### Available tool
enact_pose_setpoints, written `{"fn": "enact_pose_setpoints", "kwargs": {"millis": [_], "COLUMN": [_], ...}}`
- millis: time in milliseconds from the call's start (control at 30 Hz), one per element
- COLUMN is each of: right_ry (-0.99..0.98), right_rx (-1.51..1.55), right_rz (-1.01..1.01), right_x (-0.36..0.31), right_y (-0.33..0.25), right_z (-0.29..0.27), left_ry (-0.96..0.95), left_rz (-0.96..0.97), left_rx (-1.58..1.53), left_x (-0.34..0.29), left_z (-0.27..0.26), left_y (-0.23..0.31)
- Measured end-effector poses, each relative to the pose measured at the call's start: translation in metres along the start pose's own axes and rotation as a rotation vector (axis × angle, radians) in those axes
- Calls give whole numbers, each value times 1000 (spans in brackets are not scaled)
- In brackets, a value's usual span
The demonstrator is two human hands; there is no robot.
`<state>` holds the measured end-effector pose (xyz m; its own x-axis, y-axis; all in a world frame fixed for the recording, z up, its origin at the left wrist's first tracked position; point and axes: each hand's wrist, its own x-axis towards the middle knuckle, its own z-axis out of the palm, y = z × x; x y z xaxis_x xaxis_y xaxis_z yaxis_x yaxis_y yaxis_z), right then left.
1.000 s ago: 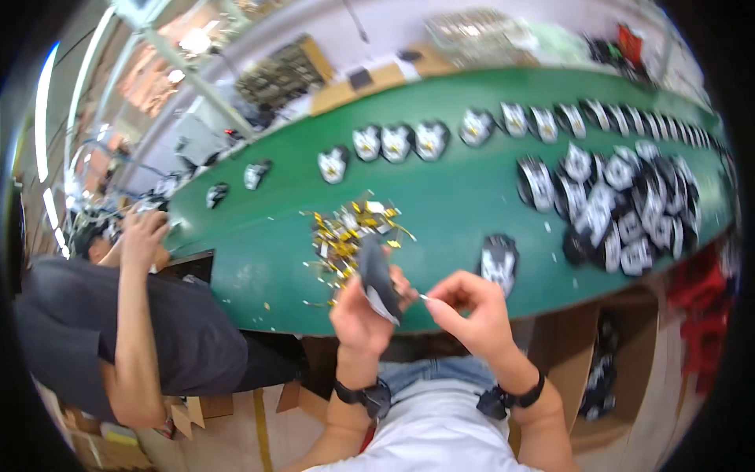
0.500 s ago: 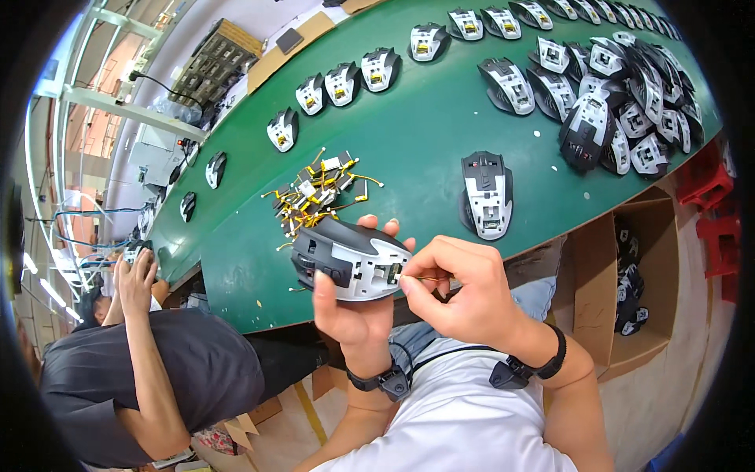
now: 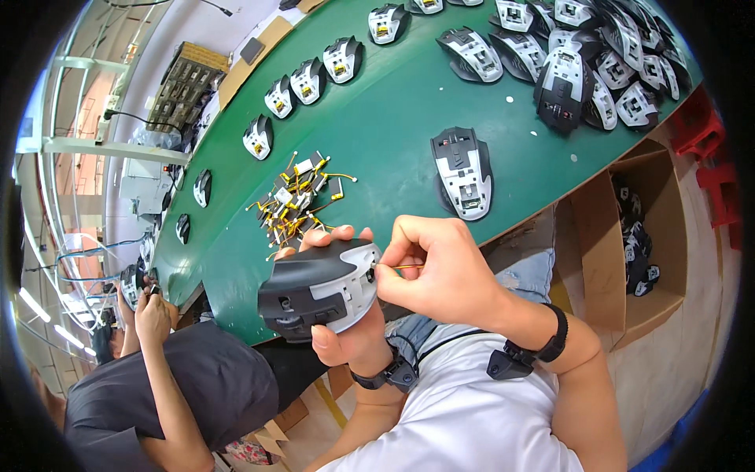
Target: The person assembles electronic devices by inserting small batteries into the internal compartments of mouse-shaped casings. They pick up a casing, insert a battery, and place the finished unit on a green table alongside other completed devices.
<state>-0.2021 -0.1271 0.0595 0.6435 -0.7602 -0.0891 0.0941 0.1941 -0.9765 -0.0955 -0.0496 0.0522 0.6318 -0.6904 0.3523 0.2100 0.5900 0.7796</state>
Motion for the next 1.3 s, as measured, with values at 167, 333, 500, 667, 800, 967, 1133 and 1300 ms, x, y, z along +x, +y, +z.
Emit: {"fn": "enact_pose_setpoints", "kwargs": {"millis": [167, 333, 500, 667, 800, 967, 1133, 1300], "right_ry": [-17, 8, 9, -8, 5, -76, -154, -164], "right_rx": [35, 31, 73, 84, 83, 108, 212, 251], "right_rz": [7, 6, 17, 22, 53, 111, 167, 196], "right_x": [1, -3, -3, -2, -4, 2, 0, 0], "right_y": [1, 1, 5, 7, 8, 8, 16, 20], "right_z": [2, 4, 4, 8, 9, 4, -1, 0], "left_ry": [-24, 45, 39, 18, 2, 2, -46, -46], "left_rz": [-46, -48, -24, -42, -64, -80, -128, -163], "left_rx": [10, -29, -45, -80, -68, -81, -130, -132], "left_x": [1, -1, -1, -2, -2, -3, -2, -1], "left_z": [1, 1, 0, -5, -6, -9, -17, -23], "left_y": [1, -1, 1, 0, 0, 4, 5, 0]}}
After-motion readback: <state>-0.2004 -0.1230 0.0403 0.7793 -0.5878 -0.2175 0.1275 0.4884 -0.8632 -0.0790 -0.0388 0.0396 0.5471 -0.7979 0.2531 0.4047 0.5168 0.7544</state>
